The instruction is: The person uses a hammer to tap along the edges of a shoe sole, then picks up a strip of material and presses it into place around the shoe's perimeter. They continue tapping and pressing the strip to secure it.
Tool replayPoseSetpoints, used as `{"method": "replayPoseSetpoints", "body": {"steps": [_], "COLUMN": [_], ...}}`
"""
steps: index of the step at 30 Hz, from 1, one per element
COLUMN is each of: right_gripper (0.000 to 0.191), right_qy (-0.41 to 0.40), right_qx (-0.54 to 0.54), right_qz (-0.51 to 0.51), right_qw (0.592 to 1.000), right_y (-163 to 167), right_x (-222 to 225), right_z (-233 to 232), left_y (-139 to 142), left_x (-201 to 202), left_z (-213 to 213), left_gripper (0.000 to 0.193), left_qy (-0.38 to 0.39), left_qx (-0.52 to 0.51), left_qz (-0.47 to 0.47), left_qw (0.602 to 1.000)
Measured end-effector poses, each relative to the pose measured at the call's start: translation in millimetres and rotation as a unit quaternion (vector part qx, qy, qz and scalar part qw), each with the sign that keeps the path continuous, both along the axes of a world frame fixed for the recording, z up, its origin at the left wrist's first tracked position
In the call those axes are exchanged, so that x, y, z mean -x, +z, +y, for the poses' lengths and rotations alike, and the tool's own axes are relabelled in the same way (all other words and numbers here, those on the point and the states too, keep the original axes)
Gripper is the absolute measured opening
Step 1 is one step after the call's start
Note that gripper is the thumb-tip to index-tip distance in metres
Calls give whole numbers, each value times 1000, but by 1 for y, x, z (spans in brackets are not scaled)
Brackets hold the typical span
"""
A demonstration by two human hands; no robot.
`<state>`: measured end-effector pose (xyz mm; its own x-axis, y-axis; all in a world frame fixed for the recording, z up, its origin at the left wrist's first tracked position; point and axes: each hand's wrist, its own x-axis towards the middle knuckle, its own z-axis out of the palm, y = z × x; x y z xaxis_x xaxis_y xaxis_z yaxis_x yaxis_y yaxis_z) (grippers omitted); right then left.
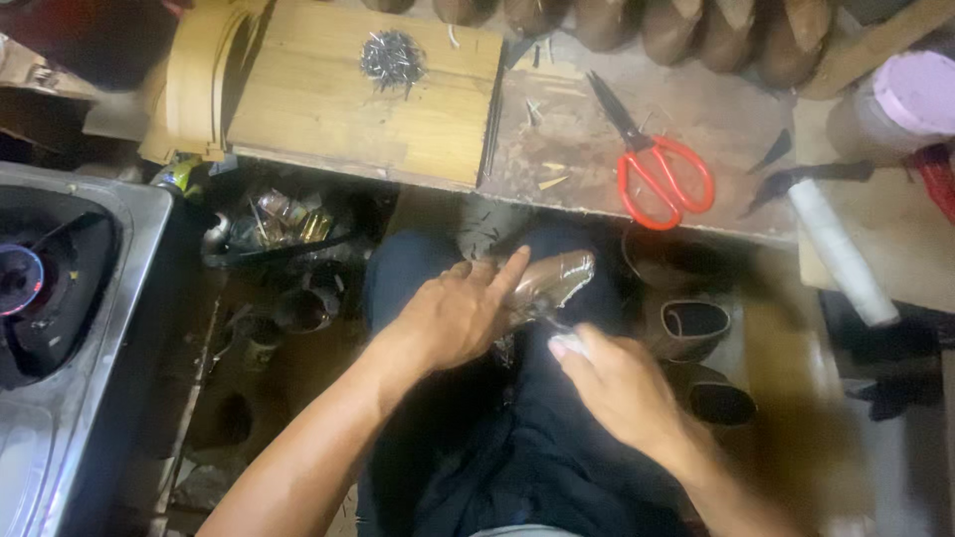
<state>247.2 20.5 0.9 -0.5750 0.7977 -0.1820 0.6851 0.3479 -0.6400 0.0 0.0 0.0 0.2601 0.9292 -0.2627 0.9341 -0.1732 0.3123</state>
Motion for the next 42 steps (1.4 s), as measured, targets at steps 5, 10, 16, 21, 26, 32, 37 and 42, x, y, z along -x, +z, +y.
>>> {"method": "replayPoseSetpoints", "body": {"steps": [5,10,16,21,26,32,37,42], "right_gripper": [18,22,30,35,36,35,28,15], "right_qy": [-26,-58,-6,-70,-82,-32,9,83], "right_qx": [-113,-10,-135,-5,-17,-61,-3,-167], "right_qz": [159,84,66,-1,-3,-31,46,371], "right_qw": [980,995,989,998,996,997,999,910], "right_y": [-2,8,-19,-24,-27,-22,26,39], "right_x": [7,-2,8,12,12,10,0,31], "right_z": [-2,8,12,21,23,23,2,-26], "left_y": [-1,2,5,24,26,-15,-31,-35], "left_x": [0,4,3,19,22,-8,-9,-10], "left_z": [0,4,3,-31,-90,-96,-95,-89], "left_gripper": [78,76,74,68,49,37,36,36], "left_qy": [25,43,36,102,326,351,380,383], "left_qx": [-42,-9,-32,-37,-78,-282,-286,-282], "left_qz": [-72,-114,-149,-166,-219,-341,-368,-393], "left_qw": [996,992,988,980,916,825,799,787]}}
